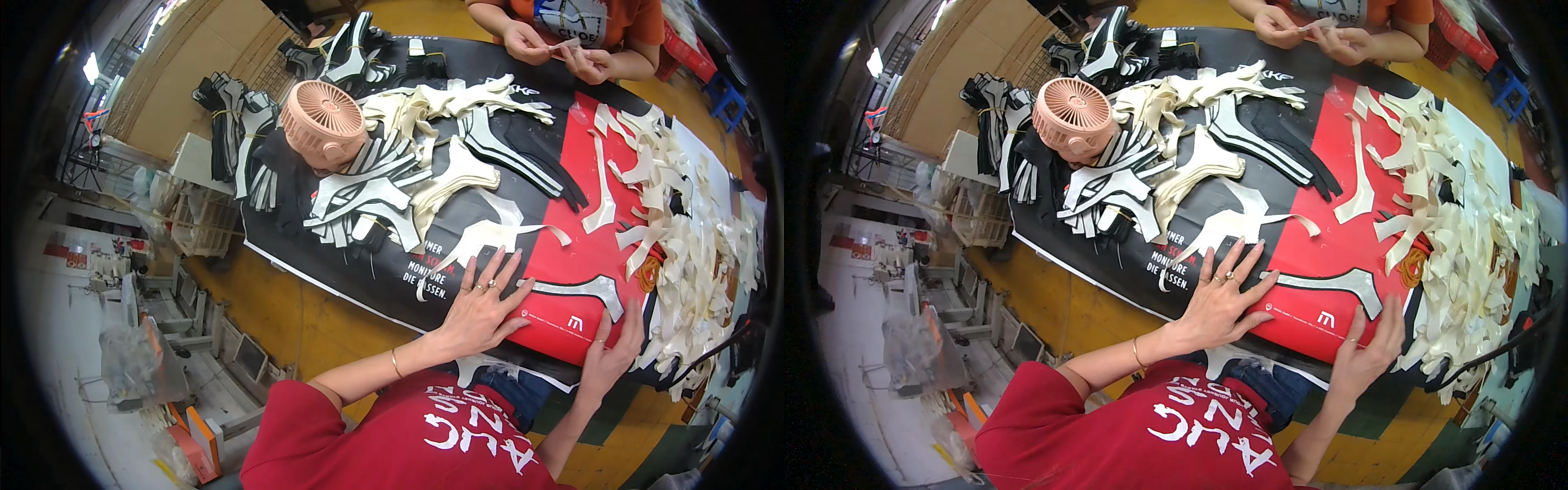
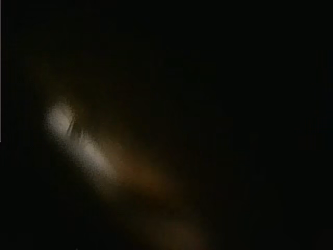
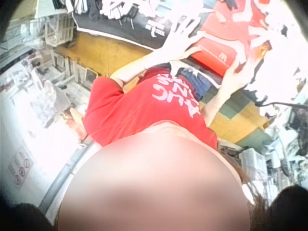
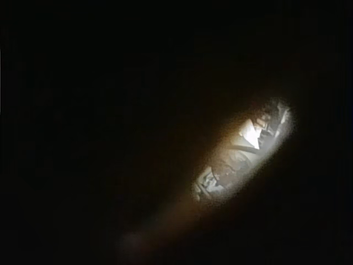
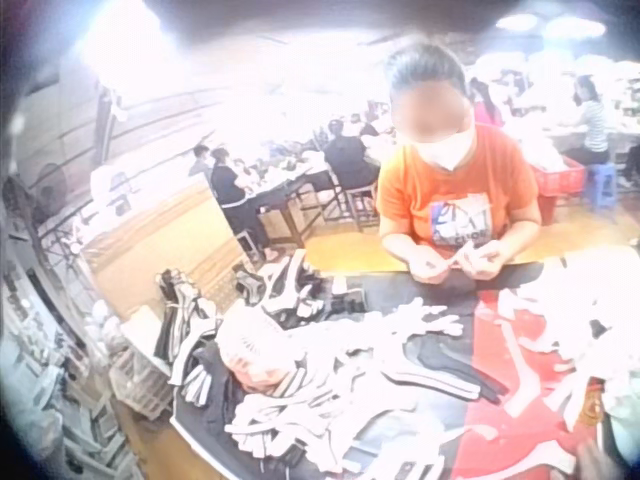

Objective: The person sorts and folds small fabric pieces on a worktable, handling both white and black items one at a time. They repeatedly pick up pieces, fold them, and place them into separate piles while another worker performs similar actions nearby.

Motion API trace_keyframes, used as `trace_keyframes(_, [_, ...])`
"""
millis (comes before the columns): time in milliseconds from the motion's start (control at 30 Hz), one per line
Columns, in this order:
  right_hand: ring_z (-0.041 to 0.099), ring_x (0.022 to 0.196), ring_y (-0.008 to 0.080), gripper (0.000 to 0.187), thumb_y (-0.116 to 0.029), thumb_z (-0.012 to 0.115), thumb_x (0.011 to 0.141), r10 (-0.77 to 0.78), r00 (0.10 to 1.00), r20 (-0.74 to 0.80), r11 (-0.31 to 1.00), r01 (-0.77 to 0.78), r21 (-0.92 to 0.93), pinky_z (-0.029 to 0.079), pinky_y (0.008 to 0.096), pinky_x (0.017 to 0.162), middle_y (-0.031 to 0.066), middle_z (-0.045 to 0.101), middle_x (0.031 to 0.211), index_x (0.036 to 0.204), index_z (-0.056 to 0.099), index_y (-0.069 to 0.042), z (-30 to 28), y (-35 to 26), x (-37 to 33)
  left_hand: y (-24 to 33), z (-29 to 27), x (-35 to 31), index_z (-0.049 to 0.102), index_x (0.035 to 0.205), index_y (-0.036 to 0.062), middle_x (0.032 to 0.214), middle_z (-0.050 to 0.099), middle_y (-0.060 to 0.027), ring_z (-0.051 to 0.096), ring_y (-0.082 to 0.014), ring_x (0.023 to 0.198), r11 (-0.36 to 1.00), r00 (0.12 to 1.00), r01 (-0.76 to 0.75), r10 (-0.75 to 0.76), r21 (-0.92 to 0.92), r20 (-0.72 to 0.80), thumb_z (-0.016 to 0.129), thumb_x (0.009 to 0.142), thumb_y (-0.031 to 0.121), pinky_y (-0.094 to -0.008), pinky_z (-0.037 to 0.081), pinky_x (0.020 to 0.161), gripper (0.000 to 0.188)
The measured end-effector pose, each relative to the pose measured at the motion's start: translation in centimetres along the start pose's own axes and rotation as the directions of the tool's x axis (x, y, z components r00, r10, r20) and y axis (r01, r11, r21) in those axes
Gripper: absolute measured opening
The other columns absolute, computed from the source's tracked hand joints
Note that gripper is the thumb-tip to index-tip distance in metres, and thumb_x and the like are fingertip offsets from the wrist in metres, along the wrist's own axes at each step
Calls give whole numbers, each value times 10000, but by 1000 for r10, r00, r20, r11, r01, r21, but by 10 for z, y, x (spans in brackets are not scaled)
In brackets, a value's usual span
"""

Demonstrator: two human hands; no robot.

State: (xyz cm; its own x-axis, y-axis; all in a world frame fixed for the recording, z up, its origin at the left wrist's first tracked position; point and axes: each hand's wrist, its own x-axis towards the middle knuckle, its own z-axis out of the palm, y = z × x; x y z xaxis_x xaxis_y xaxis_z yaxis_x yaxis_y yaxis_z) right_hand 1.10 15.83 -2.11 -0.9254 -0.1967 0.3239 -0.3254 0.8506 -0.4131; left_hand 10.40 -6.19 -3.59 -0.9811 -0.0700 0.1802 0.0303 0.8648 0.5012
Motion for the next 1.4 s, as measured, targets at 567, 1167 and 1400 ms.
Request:
trace_keyframes(567, [563,700,102,192,-57,792,804,109,916,386,766,-325,555,473,270,693,37,634,738,879,631,14,-35,-12,2,53,11,45,496,1406,51,1347,534,-209,520,-329,1264,944,985,-162,136,-289,-108,703,882,203,-461,368,1081,584])
trace_keyframes(1167, [619,876,274,211,-211,712,876,-356,932,65,887,315,337,480,413,720,100,621,896,967,666,-26,38,-83,113,-68,-152,30,639,1202,26,1242,602,-161,546,-339,1174,932,881,215,-56,292,-470,755,839,183,-442,370,1028,412])
trace_keyframes(1400, [671,915,343,347,-232,756,830,-125,941,315,988,89,125,524,459,788,148,681,968,1089,669,-19,90,-95,179,-22,-91,44,678,1137,68,1136,654,-101,609,-286,1078,994,967,-110,100,-29,-233,785,799,159,-401,436,953,367])
